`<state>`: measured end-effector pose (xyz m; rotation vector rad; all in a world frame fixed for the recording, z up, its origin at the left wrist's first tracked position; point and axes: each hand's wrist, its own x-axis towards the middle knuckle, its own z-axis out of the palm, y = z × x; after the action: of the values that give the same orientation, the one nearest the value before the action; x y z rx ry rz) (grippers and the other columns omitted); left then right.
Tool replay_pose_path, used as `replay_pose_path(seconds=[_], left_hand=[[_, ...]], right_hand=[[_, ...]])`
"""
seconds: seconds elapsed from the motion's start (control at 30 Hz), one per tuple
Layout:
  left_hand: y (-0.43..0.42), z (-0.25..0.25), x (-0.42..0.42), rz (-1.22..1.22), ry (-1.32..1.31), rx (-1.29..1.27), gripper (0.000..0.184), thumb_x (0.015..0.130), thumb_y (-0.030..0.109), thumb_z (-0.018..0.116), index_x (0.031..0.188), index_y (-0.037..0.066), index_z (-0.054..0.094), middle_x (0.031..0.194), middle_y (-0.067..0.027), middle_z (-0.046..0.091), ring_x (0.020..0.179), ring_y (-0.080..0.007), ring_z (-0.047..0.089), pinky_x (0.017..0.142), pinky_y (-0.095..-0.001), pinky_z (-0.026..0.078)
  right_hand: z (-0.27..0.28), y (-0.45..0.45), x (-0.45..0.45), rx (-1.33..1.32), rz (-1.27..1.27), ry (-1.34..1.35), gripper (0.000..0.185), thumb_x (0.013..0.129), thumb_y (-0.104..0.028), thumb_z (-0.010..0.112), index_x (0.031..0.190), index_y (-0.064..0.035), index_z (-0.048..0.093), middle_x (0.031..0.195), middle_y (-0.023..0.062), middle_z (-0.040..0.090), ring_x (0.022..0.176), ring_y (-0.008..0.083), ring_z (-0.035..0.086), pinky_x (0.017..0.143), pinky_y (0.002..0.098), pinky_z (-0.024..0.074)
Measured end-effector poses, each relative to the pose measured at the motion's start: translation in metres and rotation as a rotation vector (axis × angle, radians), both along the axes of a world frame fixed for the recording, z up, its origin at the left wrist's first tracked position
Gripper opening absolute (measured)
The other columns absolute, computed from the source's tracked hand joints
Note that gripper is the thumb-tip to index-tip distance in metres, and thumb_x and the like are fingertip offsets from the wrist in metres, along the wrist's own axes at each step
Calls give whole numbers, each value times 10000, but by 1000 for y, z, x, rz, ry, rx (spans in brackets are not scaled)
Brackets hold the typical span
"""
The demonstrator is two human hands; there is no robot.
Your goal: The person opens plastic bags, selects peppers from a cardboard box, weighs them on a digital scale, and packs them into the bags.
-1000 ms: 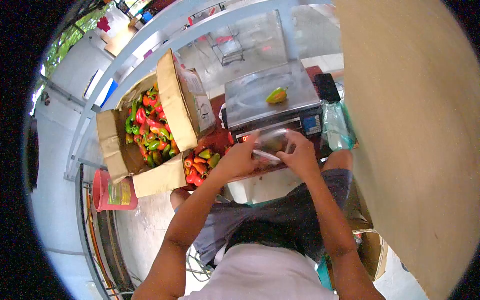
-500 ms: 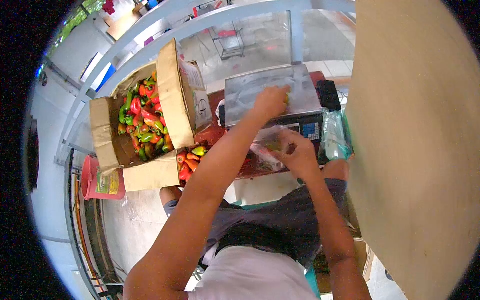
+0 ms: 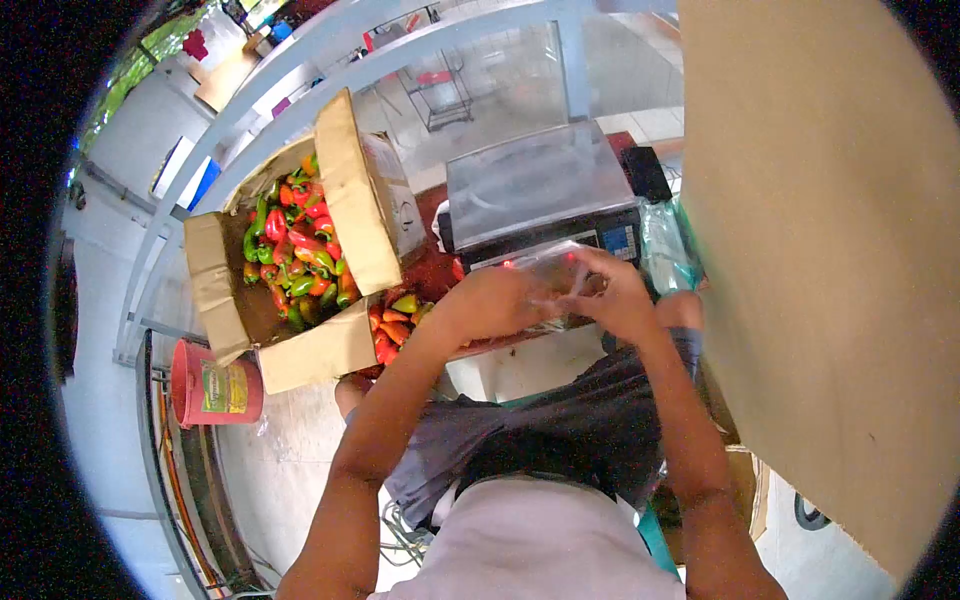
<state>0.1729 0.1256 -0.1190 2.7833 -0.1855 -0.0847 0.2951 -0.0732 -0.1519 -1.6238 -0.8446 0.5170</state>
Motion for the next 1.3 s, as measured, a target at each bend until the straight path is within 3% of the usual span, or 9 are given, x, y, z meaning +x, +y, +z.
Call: replay_pose_path(seconds=[0.07,0.3,0.37,0.53,0.6,0.7,1.0,1.1,1.3], left_hand=[[4,17,-10,-59,58,195,134,803,137,666,893,42,693,904,-160,706,833,-375,686,754,-494,519],[-16,20,-30,233,-576,-375,239,809,191,747,994,46,700,890,-126,679,961,-356,649,889,-466,489],[-16,14,-22,146,-541,-499,286,835,221,762,1047,36,712,910,-139,696,901,-350,662,879,-421,506],[-44,93,-27,-116,-517,-763,192,793,124,723,951,18,699,856,-174,678,816,-348,661,730,-413,503],[-57,119,-30,-227,-495,-780,134,759,72,693,863,2,647,786,-162,627,758,-348,630,670,-417,483],[-57,161,-65,-83,-582,-625,135,765,72,686,824,-10,596,736,-158,563,710,-331,595,633,-406,461],[-37,97,-119,463,-818,-453,100,892,95,698,837,12,685,691,-76,598,610,-194,548,598,-327,449],[-45,120,-124,434,-1096,-32,85,828,96,699,898,51,682,815,-67,642,744,-275,616,652,-420,486],[-65,55,-152,-237,-400,110,176,847,283,666,824,113,623,697,-32,553,670,-250,608,605,-419,509]], right_hand=[[6,-6,7,-69,94,-283,546,735,-90,861,1252,-65,687,1110,74,708,805,139,639,733,284,535],[64,11,-4,139,146,-586,130,766,-50,821,884,-63,769,874,84,737,774,209,691,708,329,534],[82,19,-21,170,160,-539,135,762,-57,829,880,-49,766,849,69,737,755,199,686,718,323,535],[117,10,-19,135,591,-105,942,619,-289,948,1416,-63,500,1493,150,468,1343,289,465,1104,397,381],[67,6,-17,163,693,-326,679,711,-322,902,1269,-59,617,1267,128,636,1183,284,592,1038,410,450],[109,2,-58,-167,805,-150,292,891,-331,755,1067,-101,719,1073,98,711,1011,251,671,940,404,507],[60,-36,-148,-203,1095,310,237,1028,-217,566,1104,-25,682,1244,106,600,1086,174,609,933,326,488],[29,-36,-147,-142,1116,270,273,1047,-240,531,1183,-16,609,1291,104,544,1129,161,557,968,307,455],[12,-57,-137,-151,749,433,239,1009,-259,607,1065,-39,682,1199,97,552,1115,205,543,964,332,439]])
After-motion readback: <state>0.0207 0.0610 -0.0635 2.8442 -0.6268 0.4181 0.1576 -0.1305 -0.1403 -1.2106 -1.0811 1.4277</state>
